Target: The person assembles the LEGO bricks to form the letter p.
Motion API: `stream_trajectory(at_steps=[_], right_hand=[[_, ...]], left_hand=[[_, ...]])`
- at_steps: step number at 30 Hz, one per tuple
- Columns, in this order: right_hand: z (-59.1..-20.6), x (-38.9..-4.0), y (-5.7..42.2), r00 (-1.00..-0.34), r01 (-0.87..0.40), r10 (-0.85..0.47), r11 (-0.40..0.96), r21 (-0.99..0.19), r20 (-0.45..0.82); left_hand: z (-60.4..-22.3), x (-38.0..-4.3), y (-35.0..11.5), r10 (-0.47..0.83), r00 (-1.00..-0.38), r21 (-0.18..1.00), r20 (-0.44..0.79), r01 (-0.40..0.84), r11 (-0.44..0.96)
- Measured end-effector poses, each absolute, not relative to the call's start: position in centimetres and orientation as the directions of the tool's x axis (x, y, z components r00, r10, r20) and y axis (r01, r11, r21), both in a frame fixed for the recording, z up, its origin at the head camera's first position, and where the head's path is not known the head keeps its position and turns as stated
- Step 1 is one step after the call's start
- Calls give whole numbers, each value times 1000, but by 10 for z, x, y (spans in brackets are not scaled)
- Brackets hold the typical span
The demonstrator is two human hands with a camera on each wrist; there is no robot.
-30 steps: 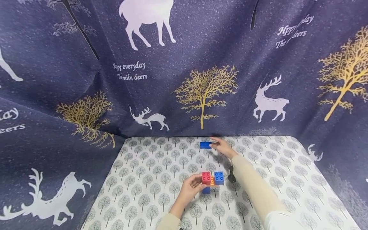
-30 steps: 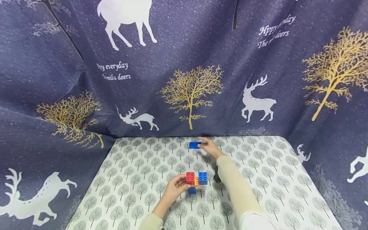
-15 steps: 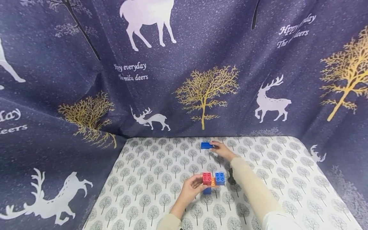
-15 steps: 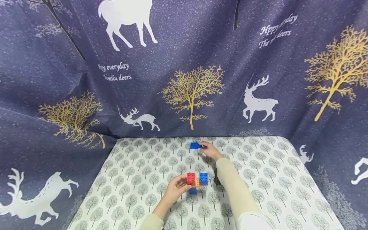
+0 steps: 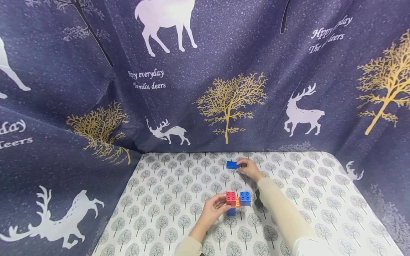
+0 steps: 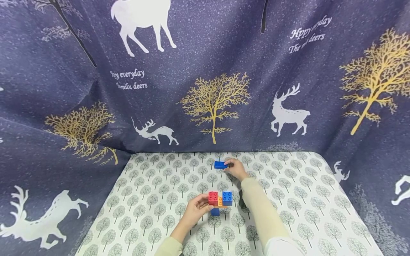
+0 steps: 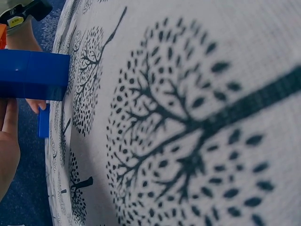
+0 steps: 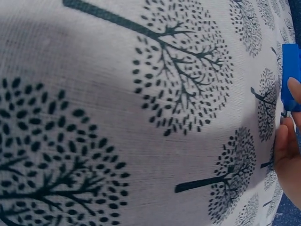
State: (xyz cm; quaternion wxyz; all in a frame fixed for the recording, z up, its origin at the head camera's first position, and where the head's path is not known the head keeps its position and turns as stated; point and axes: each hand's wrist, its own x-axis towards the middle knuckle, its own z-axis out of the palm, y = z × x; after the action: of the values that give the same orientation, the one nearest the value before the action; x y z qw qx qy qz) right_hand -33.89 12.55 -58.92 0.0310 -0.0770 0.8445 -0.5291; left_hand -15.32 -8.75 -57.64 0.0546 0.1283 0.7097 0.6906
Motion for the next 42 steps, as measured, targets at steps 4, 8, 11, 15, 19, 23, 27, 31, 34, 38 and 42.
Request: stream_trajectory(at_steps=[4, 8, 11, 15, 19, 23, 27, 31, 34, 38, 42], right_hand=[[-588, -335, 127, -990, -82, -141, 413, -907, 25], [-588, -331, 127, -990, -90, -139, 380, -921, 39], [-586, -328, 126, -989, -98, -139, 377, -921, 49], [-584, -327, 126, -989, -95, -142, 365, -926, 46], [-583, -330, 130, -986, -110, -153, 342, -933, 60], [-581, -329, 135, -985, -117, -158, 301, -946, 72], [-576, -328, 139, -987, -87, -152, 263, -961, 48], [-573, -326, 142, -991, -67, -130, 260, -963, 34], [-571, -322, 145, -991, -74, -124, 244, -967, 44], [-566, -317, 149, -991, -88, -120, 235, -968, 61], [-559, -312, 152, -991, -104, -105, 264, -959, 79]], left_hand=[[-567, -149, -86, 256, -962, 995, 92, 95, 1], [-569, -149, -85, 255, -963, 996, 87, 89, -4], [-578, -152, -86, 257, -962, 996, 89, 91, -2], [-579, -152, -87, 255, -963, 996, 86, 92, 14], [-580, -152, -86, 249, -966, 997, 75, 81, 16], [-580, -152, -86, 251, -966, 998, 59, 65, 13], [-579, -151, -86, 256, -964, 997, 74, 80, 15], [-579, -152, -88, 261, -961, 995, 93, 99, 9], [-579, -153, -88, 260, -962, 996, 88, 93, 7], [-578, -152, -89, 258, -963, 996, 80, 84, 4], [-578, -153, -89, 263, -961, 996, 82, 86, 5]])
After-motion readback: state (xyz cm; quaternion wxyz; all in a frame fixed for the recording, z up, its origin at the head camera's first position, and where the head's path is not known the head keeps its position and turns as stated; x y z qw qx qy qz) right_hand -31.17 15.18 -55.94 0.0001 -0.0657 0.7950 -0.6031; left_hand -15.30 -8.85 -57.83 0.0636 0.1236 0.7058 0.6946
